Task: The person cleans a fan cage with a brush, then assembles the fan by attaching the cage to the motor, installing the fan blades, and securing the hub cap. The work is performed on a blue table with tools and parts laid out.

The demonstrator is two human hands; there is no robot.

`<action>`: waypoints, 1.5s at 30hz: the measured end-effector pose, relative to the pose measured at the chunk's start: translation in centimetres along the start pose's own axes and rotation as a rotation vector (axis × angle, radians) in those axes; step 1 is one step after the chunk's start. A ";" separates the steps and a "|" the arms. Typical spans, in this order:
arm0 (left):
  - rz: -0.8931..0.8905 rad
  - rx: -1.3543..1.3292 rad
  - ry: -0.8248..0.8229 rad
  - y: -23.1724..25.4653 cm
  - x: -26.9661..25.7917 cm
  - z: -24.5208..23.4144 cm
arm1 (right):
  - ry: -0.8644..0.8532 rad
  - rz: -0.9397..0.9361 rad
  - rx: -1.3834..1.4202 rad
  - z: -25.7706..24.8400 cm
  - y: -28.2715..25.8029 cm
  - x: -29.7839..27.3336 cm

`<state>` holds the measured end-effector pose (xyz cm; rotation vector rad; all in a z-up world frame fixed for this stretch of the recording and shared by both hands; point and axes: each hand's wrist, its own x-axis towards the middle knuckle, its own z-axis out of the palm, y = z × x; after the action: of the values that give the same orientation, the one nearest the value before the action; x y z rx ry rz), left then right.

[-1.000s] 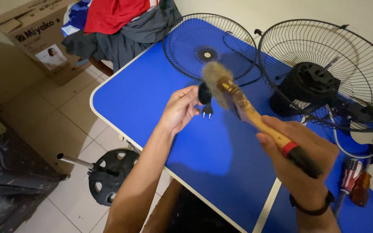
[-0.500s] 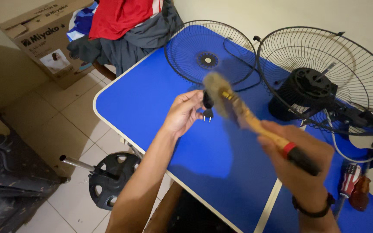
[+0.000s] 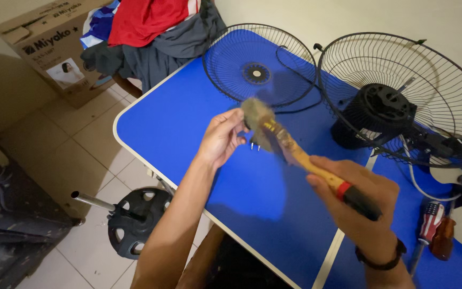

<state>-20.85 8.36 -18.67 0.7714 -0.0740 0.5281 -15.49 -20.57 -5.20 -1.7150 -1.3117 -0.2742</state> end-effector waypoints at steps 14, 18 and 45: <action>-0.047 0.073 0.068 -0.6 0.5 -0.3 | -0.026 0.056 0.004 -0.7 0.3 0.0; 0.004 -0.004 0.035 0.1 0.1 0.9 | -0.020 0.153 0.037 -0.9 0.6 -0.1; 0.124 0.196 0.292 -1.0 -1.1 6.8 | -0.077 -0.057 -0.046 0.7 -1.5 -0.3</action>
<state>-20.43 2.70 -14.69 0.8764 0.2047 0.7688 -17.15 -20.24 -4.96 -1.7437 -1.4220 -0.2759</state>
